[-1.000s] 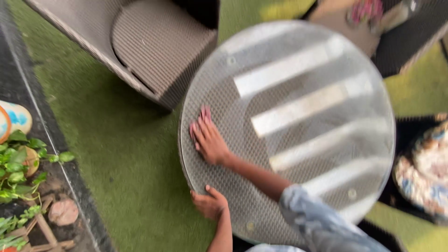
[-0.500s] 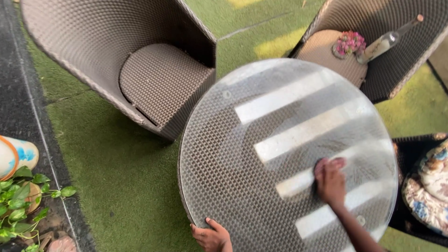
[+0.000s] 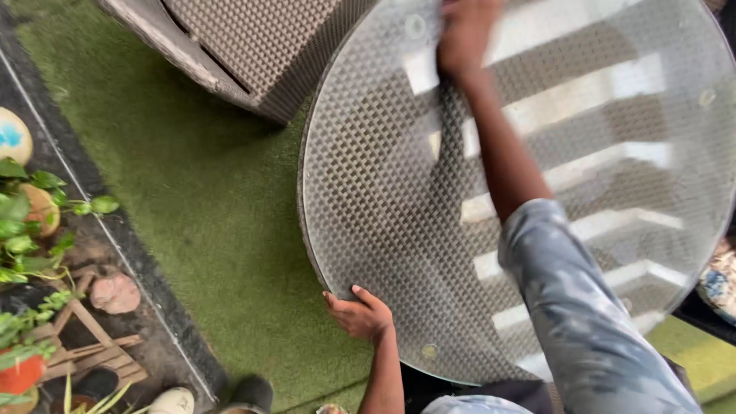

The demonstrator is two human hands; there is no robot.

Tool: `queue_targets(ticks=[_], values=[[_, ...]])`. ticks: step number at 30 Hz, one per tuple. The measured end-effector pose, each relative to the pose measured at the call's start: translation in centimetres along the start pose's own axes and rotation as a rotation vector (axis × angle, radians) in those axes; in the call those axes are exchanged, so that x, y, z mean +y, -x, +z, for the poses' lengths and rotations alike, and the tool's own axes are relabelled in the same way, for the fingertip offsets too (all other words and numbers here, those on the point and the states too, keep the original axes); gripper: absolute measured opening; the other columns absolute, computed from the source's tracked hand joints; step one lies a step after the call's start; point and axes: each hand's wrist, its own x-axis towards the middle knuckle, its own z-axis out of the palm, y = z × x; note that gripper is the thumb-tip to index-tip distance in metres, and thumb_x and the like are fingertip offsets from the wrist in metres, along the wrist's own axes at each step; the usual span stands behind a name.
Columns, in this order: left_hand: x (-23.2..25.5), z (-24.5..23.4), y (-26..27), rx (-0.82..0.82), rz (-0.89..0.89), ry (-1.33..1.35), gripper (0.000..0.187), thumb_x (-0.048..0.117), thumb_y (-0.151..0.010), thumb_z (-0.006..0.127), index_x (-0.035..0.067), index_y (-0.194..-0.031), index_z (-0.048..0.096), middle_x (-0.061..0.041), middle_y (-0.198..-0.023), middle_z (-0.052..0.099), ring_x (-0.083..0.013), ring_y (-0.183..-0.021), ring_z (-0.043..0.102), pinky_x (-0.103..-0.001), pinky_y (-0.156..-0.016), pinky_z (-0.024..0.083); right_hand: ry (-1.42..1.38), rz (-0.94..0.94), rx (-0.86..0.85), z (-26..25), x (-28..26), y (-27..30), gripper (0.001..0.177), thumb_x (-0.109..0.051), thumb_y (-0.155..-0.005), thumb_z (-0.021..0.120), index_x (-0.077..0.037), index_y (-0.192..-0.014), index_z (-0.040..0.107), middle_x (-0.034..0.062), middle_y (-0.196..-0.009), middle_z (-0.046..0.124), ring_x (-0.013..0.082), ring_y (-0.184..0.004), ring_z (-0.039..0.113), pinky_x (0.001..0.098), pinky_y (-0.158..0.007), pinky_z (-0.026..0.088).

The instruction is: Watering a potted plant with a bucket and then cleaning a glass-top table with a cloth on a balcony.

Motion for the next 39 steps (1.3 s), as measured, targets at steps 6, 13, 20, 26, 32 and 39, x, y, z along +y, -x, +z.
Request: queue_targets(ticks=[6,13,20,26,32,39], values=[[0.3,0.1,0.1,0.053,0.038,-0.002,0.072,0.054,-0.103,0.036,0.003,-0.152,0.033,-0.023,-0.146,0.047,-0.0439,-0.117,0.060,-0.056,-0.084,0.053,-0.098,-0.136,-0.704,-7.9,-28.6,4.1,0.082,0.007,-0.092,0.050,0.001,-0.166,0.014,0.0237,-0.170,0.009,0.0366,-0.153,0.012,0.0473,-0.132,0.010],[0.9,-0.8,0.4,0.115,0.075,0.005,0.069,0.055,-0.103,0.038,0.002,-0.148,0.037,-0.023,-0.142,0.052,-0.0435,-0.113,0.064,-0.055,-0.081,0.054,-0.343,-0.564,-1.003,-14.0,-24.8,21.6,0.065,-0.028,-0.101,0.050,-0.017,-0.160,0.026,0.0093,-0.172,0.018,0.0254,-0.161,0.011,0.0450,-0.133,0.008],[0.0,-0.2,0.7,0.021,0.009,0.046,0.074,0.053,-0.101,0.037,0.000,-0.152,0.034,-0.025,-0.135,0.053,-0.0428,-0.109,0.063,-0.057,-0.083,0.052,-0.412,-0.402,-1.221,-15.3,-13.4,3.1,0.062,-0.039,-0.111,0.027,-0.011,-0.161,0.004,0.0175,-0.171,0.004,0.0324,-0.158,0.005,0.0537,-0.125,0.002],[-2.2,4.0,-0.9,0.178,0.106,0.024,0.075,0.054,-0.103,0.042,0.001,-0.155,0.034,-0.026,-0.141,0.052,-0.0460,-0.118,0.058,-0.058,-0.092,0.051,0.255,-0.123,-0.619,-8.7,3.7,-10.5,0.054,-0.044,-0.104,0.040,-0.016,-0.150,0.045,0.0141,-0.163,0.033,0.0323,-0.155,0.022,0.0632,-0.121,0.011],[0.3,0.7,0.2,0.020,-0.107,-0.005,0.074,0.052,-0.100,0.044,0.006,-0.157,0.033,-0.023,-0.140,0.054,-0.0409,-0.110,0.062,-0.056,-0.082,0.050,0.376,0.223,-0.504,-15.0,17.7,-9.0,0.059,-0.049,-0.111,0.036,-0.015,-0.158,0.035,0.0179,-0.168,0.024,0.0379,-0.154,0.015,0.0604,-0.122,0.010],[-1.3,2.1,0.0,0.130,0.009,-0.071,0.070,0.047,-0.103,0.050,0.005,-0.156,0.036,-0.021,-0.134,0.058,-0.0413,-0.109,0.064,-0.055,-0.078,0.051,0.451,0.300,-0.245,-33.6,37.5,9.7,0.065,-0.038,-0.116,0.045,0.004,-0.165,0.033,0.0337,-0.159,0.043,0.0488,-0.145,0.039,0.0543,-0.122,0.029]])
